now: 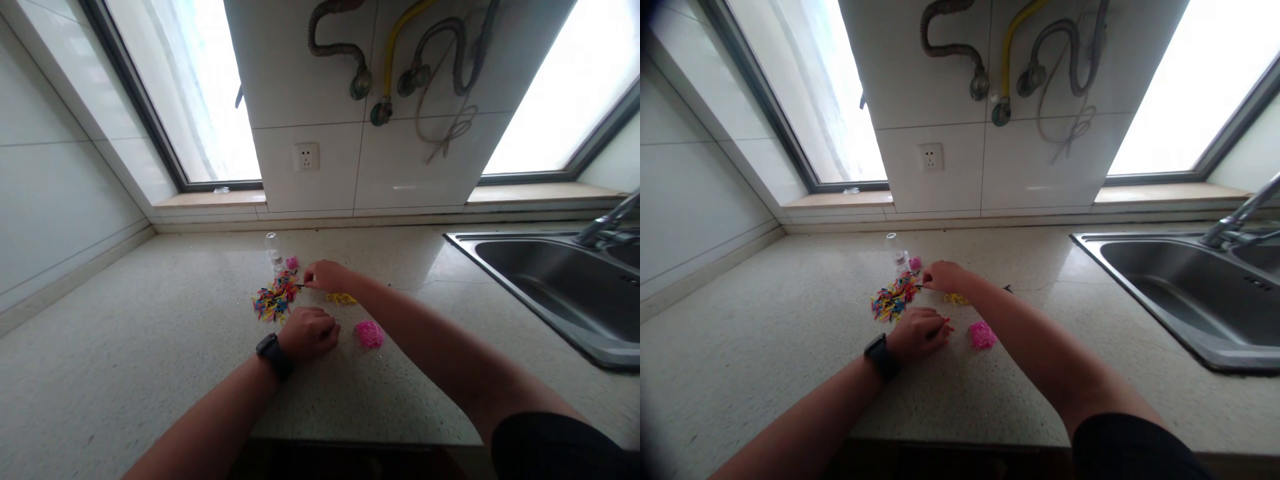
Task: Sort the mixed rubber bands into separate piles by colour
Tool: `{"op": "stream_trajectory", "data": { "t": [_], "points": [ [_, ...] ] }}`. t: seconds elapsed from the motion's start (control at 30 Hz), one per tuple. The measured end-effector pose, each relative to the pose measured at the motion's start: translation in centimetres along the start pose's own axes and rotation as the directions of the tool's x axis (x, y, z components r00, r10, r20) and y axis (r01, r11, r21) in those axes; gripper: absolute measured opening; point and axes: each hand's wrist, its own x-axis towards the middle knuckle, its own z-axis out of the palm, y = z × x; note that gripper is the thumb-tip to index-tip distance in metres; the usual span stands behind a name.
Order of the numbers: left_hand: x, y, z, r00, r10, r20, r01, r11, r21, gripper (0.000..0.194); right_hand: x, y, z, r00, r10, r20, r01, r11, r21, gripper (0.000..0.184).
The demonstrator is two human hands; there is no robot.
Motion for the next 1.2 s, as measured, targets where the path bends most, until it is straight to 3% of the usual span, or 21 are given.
{"op": "stream_trajectory", "data": {
  "t": [0.17, 0.27, 0.37, 0.47, 0.63, 0.73, 0.93, 1.2],
  "points": [
    [0.0, 0.2, -0.3, 1.000, -0.019, 0.000, 0.019, 1.000, 0.000, 0.032, -3.2, 0.9, -1.7, 0.991, -0.123, -0.060, 0.133, 0.965, 0.225, 0.016],
    [0.0, 0.3, -0.4, 1.000, -0.026, 0.004, 0.026, 1.000, -0.001, 0.032, -6.3, 2.4, -3.0, 0.989, -0.095, -0.117, 0.132, 0.921, 0.366, 0.018],
    [0.0, 0.4, -0.5, 1.000, -0.025, 0.018, 0.025, 1.000, -0.012, 0.032, -10.2, 4.7, -4.0, 0.984, 0.064, -0.164, 0.028, 0.860, 0.510, 0.028],
    [0.1, 0.5, -0.6, 0.999, -0.029, 0.031, 0.030, 0.999, -0.012, 0.032, -14.3, 7.3, -4.2, 0.941, 0.261, -0.214, -0.061, 0.755, 0.653, 0.032],
    [0.1, 0.6, -0.8, 0.998, -0.045, 0.048, 0.046, 0.999, -0.022, 0.034, -18.7, 10.1, -3.0, 0.849, 0.437, -0.297, -0.025, 0.596, 0.803, 0.031],
    [0.0, 0.6, -0.7, 0.997, -0.057, 0.043, 0.058, 0.998, -0.028, 0.034, -19.3, 10.6, -2.4, 0.839, 0.447, -0.309, 0.010, 0.556, 0.831, 0.030],
    [-0.1, 0.5, -0.6, 0.997, -0.055, 0.051, 0.058, 0.998, -0.040, 0.034, -18.5, 9.9, -1.6, 0.912, 0.353, -0.210, 0.006, 0.500, 0.866, 0.031],
    [-0.6, 0.3, -0.6, 0.995, -0.074, 0.063, 0.076, 0.997, -0.026, 0.034, -18.5, 9.1, -1.7, 0.914, 0.343, -0.217, 0.025, 0.487, 0.873, 0.036]
  ]
}}
